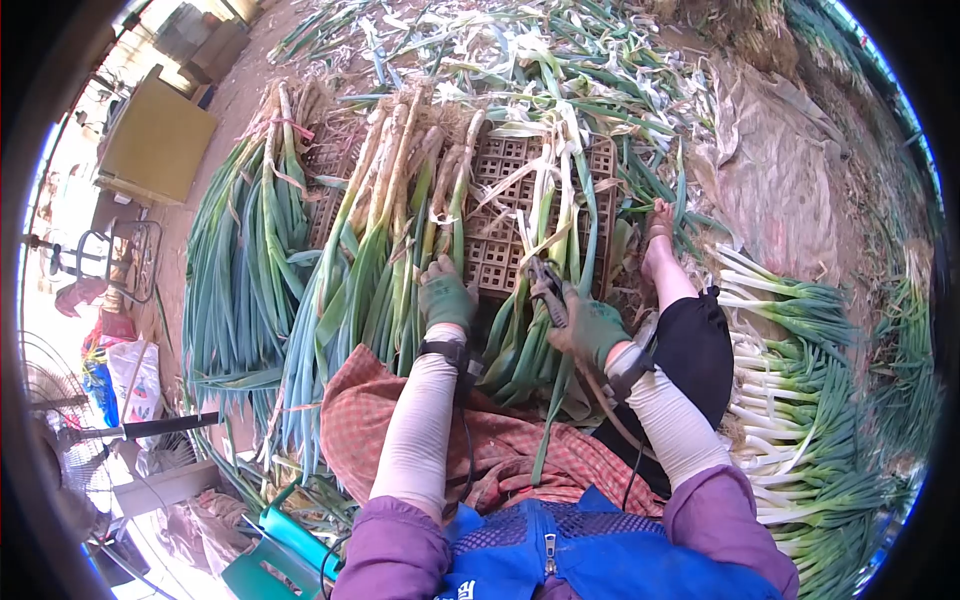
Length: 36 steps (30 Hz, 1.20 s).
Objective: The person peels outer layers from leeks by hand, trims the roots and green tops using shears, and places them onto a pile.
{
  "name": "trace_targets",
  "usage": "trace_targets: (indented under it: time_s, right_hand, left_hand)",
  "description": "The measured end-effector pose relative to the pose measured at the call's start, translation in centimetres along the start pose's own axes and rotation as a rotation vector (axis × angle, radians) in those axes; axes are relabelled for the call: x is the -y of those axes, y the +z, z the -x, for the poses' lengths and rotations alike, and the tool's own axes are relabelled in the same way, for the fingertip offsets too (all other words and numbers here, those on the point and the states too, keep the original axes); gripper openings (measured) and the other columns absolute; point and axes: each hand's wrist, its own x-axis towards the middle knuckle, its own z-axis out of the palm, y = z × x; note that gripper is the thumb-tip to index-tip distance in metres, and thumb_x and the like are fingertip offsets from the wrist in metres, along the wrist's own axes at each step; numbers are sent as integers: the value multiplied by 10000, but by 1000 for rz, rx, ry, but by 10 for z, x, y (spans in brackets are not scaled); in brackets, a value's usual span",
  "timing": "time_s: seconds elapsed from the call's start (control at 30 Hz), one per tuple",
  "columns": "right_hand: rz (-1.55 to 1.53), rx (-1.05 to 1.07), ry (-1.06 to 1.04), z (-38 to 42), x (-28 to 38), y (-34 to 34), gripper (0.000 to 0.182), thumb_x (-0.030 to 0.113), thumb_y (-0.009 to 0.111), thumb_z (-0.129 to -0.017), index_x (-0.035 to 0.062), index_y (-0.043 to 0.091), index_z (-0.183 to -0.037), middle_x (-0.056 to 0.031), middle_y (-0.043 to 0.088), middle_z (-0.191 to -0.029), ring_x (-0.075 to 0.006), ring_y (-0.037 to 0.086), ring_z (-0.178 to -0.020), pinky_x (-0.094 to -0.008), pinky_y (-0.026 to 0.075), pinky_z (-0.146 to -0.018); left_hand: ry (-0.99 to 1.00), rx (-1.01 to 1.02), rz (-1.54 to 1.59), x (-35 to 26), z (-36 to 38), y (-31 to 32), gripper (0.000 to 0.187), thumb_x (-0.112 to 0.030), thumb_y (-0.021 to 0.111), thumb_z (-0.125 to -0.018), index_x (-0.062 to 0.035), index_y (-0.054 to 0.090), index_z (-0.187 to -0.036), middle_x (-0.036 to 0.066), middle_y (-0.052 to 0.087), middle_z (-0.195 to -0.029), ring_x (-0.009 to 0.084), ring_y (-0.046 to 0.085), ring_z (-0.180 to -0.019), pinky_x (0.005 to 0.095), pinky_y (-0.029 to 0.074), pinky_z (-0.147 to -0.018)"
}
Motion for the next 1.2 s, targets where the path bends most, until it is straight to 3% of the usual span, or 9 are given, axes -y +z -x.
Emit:
trace_targets:
  time_s: [0.13, 0.3, 0.4, 0.53, 0.57, 0.7, 0.87, 0.97, 1.2]
  right_hand:
    - [-111, 94, 33, 23, 11, -10, 915, 418, 644, -744, -36, 323, -1471, -255, 692, -1046, -366, 676, -1020, -429, 504, -922]
    - [-220, 14, -7, 23, 1, 9, 888, 422, 657, -742, -65, 375, -1429, -257, 696, -986, -374, 687, -961, -410, 526, -871]
    - [-324, 13, -12, 27, 4, 6, 891, 428, 673, -734, -76, 392, -1413, -261, 694, -978, -382, 685, -955, -408, 526, -867]
    - [-350, -18, -110, 40, -3, 22, 921, 444, 697, -718, -51, 386, -1429, -275, 685, -989, -397, 677, -959, -417, 523, -870]
    - [-282, 67, -108, 52, 6, 16, 928, 435, 705, -721, -11, 364, -1460, -289, 673, -1012, -409, 667, -972, -435, 520, -864]
    - [-369, 6, -148, 64, 4, 45, 909, 439, 700, -735, 131, 337, -1510, -241, 690, -986, -399, 676, -924, -464, 512, -833]
    - [-234, 3, -85, 49, 26, 31, 902, 424, 672, -753, 50, 327, -1499, -268, 675, -1067, -412, 664, -991, -460, 515, -882]
    - [-225, -70, 2, 29, 30, 25, 903, 417, 674, -751, -4, 342, -1477, -280, 675, -1049, -409, 669, -984, -459, 516, -886]
    - [-193, -19, -47, 45, 19, 24, 908, 382, 690, -755, 8, 312, -1492, -278, 669, -1064, -419, 670, -973, -481, 517, -879]
  left_hand:
    - [-109, 252, 13, -12, -17, -27, 741, -382, 761, -781, -39, 466, -1367, 207, 547, -1310, 367, 549, -1207, 440, 468, -997]
    - [-85, 485, 284, -2, -25, -19, 334, -349, 702, -769, -120, 748, -1008, 184, 662, -1127, 335, 631, -1098, 405, 481, -984]
    - [74, 287, 81, -29, 12, -23, 287, -383, 716, -784, -147, 762, -941, 187, 634, -1154, 368, 629, -1058, 424, 490, -947]
    - [-100, -34, 250, 12, 3, 13, 430, -375, 708, -816, -106, 658, -1147, 201, 607, -1176, 386, 607, -1080, 451, 477, -955]
    - [-111, 219, 229, 8, 1, -7, 547, -388, 715, -807, -76, 591, -1238, 213, 604, -1207, 390, 594, -1117, 457, 475, -958]
    - [-77, 322, 168, 9, -17, -16, 514, -415, 728, -782, -96, 645, -1176, 199, 599, -1183, 375, 596, -1108, 450, 471, -972]
    - [21, 320, 111, -23, 13, -16, 467, -452, 673, -822, -97, 670, -1125, 205, 587, -1292, 354, 566, -1206, 415, 465, -995]
    - [-99, 364, 429, -18, 22, 15, 459, -419, 710, -794, -27, 669, -1031, 198, 712, -978, 354, 690, -941, 412, 519, -852]
    - [-60, 469, 583, -8, 17, 23, 428, -352, 706, -792, -10, 690, -1050, 175, 722, -1012, 291, 698, -946, 378, 518, -870]
